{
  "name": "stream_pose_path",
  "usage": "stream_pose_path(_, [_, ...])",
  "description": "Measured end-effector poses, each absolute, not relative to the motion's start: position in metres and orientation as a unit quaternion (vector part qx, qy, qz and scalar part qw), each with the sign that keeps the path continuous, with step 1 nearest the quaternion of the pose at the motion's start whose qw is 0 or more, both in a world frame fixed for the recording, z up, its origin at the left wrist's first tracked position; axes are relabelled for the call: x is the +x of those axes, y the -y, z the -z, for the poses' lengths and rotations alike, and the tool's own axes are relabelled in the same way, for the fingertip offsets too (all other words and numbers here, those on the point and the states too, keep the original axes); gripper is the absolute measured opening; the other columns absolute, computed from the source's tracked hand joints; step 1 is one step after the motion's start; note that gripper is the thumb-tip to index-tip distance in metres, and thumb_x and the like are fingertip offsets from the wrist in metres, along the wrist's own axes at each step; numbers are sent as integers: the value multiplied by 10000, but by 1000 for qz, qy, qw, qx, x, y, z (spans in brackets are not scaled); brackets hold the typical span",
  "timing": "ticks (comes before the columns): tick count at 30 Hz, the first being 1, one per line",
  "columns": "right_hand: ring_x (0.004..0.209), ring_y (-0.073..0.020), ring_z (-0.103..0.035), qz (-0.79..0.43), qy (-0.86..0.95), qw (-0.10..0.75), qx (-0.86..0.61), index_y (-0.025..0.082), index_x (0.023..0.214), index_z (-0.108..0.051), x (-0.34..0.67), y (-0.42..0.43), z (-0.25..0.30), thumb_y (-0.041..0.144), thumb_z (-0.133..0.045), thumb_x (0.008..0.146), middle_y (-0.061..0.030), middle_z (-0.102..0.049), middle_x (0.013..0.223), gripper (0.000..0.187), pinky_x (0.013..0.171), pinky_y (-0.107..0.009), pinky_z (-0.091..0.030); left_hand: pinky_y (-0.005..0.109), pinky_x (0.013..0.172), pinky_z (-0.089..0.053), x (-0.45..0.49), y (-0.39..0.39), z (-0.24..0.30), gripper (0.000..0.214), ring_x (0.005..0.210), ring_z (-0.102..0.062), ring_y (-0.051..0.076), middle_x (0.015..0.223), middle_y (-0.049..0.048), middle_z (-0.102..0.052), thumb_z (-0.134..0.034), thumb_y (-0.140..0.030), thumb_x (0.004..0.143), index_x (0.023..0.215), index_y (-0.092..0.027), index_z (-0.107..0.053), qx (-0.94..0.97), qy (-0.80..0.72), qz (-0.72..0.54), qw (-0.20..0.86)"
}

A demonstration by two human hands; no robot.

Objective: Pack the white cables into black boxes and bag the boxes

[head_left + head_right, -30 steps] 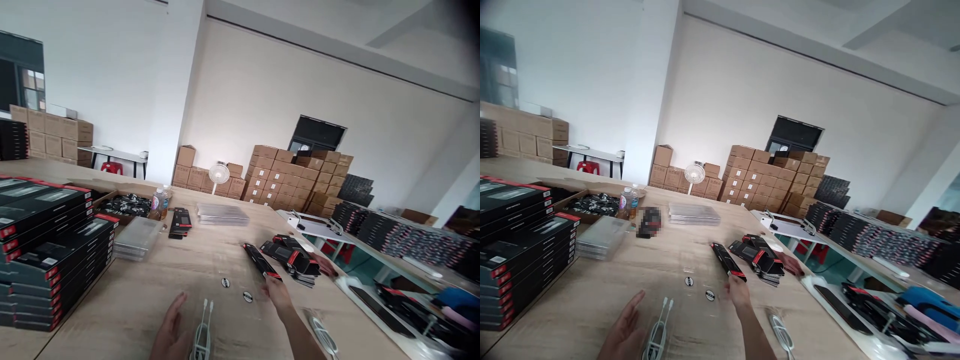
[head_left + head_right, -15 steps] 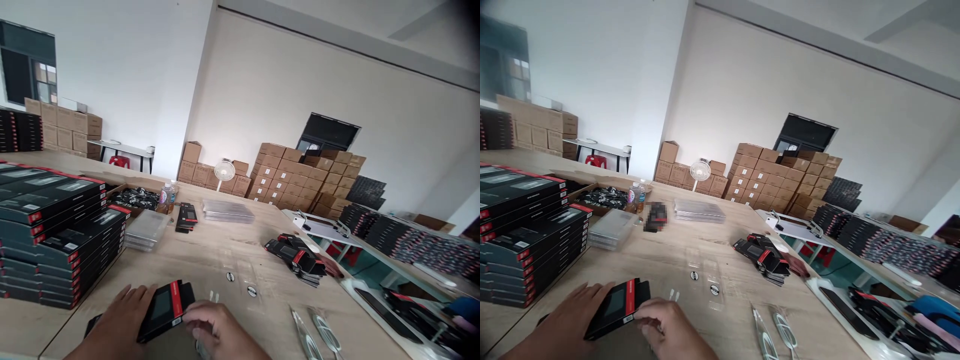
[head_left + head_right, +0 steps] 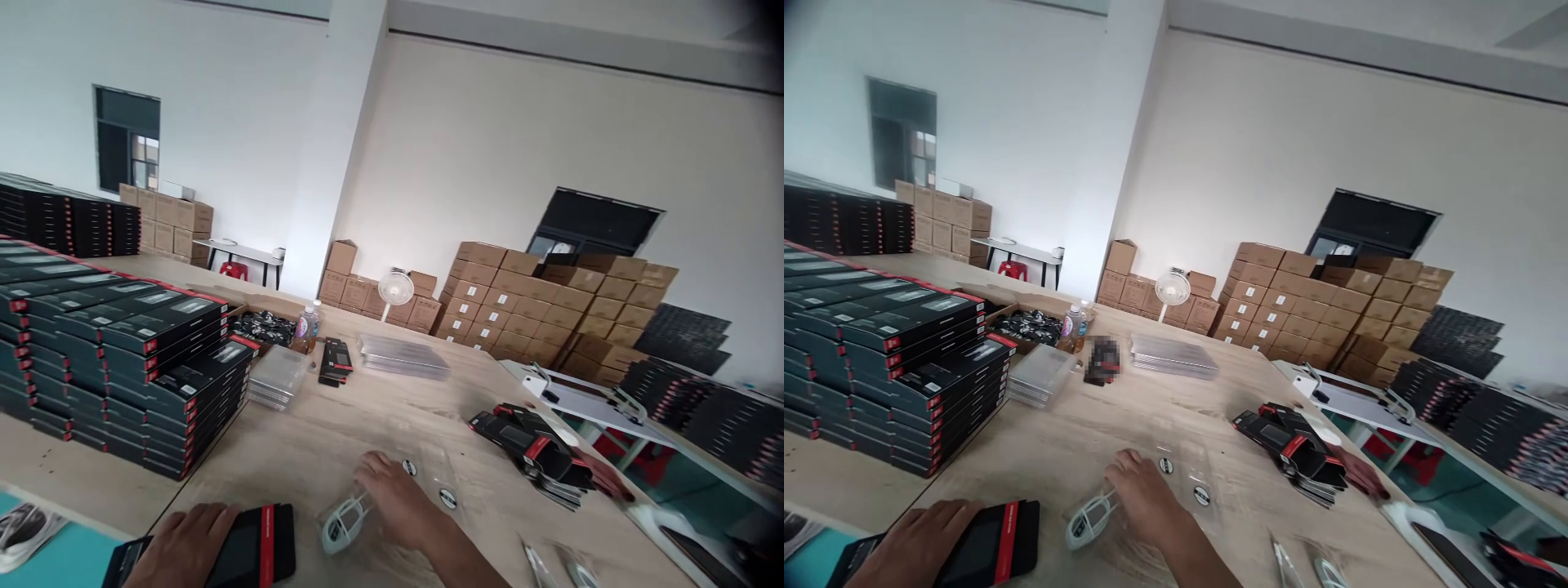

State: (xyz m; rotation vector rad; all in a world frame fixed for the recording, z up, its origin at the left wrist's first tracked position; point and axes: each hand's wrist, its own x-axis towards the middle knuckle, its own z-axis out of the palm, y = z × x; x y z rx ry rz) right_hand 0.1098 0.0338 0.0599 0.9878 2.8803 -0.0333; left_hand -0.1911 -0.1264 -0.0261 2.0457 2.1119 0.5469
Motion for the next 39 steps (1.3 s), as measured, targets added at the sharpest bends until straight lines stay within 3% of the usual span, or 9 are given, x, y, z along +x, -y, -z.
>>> stream_pose_path(8, [1233,-329,-470,20,-912,-30,408,241,1197,-576,89,-5,-66,35,-702,526,-128,-542,1309,713,1000,-427,-411,447,992,-336,-142,108,-7,754,1191,-501,319,1301,139,-575,-532,-117,550,1302,-157,-515,698,-688,-166,106])
stream_pose_path(11, [1346,-335,-360,114,-918,-98,367,234,1367,-436,81,18,-59,27,-696,521,-151,-327,1505,909,1067,-421,-374,464,992,-324,-122,94,-13,778,1173,-503,337,1287,154,-574,-558,-129,511,1288,-135,-512,700,-683,-187,96])
stream_pose_path(15, [1428,-307,-157,162,-833,-328,415,259,1475,-191,80,38,-54,160,-655,699,-104,-73,1584,910,1079,-465,-362,455,975,-347,-95,71,-22,615,1132,-524,307,1217,144,-590,-567,-176,631,1241,-149,-496,656,-677,-323,81])
stream_pose_path(19, [1212,-278,-539,239,-711,-483,452,234,1492,-34,89,36,-55,296,-602,828,-172,-438,1429,876,885,-404,-547,473,984,-376,-58,48,-22,562,1141,-515,305,1200,147,-565,-608,-270,709,1232,-163,-432,616,-595,-503,116])
stream_pose_path(22, [965,-227,-684,254,-703,-522,411,195,1478,-131,100,30,-55,265,-550,872,-140,-648,1191,740,827,-351,-573,458,1029,-383,-35,39,-15,671,1251,-455,289,1331,166,-475,-594,-282,763,1347,-167,-284,596,-490,-593,229])
stream_pose_path(26, [997,-220,-675,189,-730,-523,397,220,1390,-343,122,23,-43,280,-530,891,-126,-612,1241,536,847,-331,-573,423,1080,-365,-31,36,-11,557,1280,-448,230,1390,143,-445,-405,-292,924,1420,-213,-165,574,-388,-628,355])
stream_pose_path(31, [1123,-254,-600,55,-783,-485,387,273,1184,-582,140,26,-43,272,-509,901,-89,-625,1200,292,909,-375,-539,376,1029,-423,-55,39,-27,441,1246,-463,223,1392,100,-430,-403,-236,929,1365,-270,-348,670,-335,-580,321])
stream_pose_path(36, [1018,-226,-635,73,-819,-424,381,290,1024,-655,139,39,-72,277,-469,924,-62,-663,1068,211,844,-334,-555,306,943,-466,-76,47,-59,344,1149,-511,196,1235,67,-525,-445,-206,902,1239,-271,-478,747,-302,-511,300])
stream_pose_path(39, [1036,-239,-642,98,-791,-473,376,280,1055,-642,135,38,-62,324,-516,905,-70,-660,1116,201,852,-337,-561,299,949,-452,-81,49,-74,238,1110,-535,192,1170,72,-566,-398,-265,936,1085,-238,-582,759,-308,-497,287])
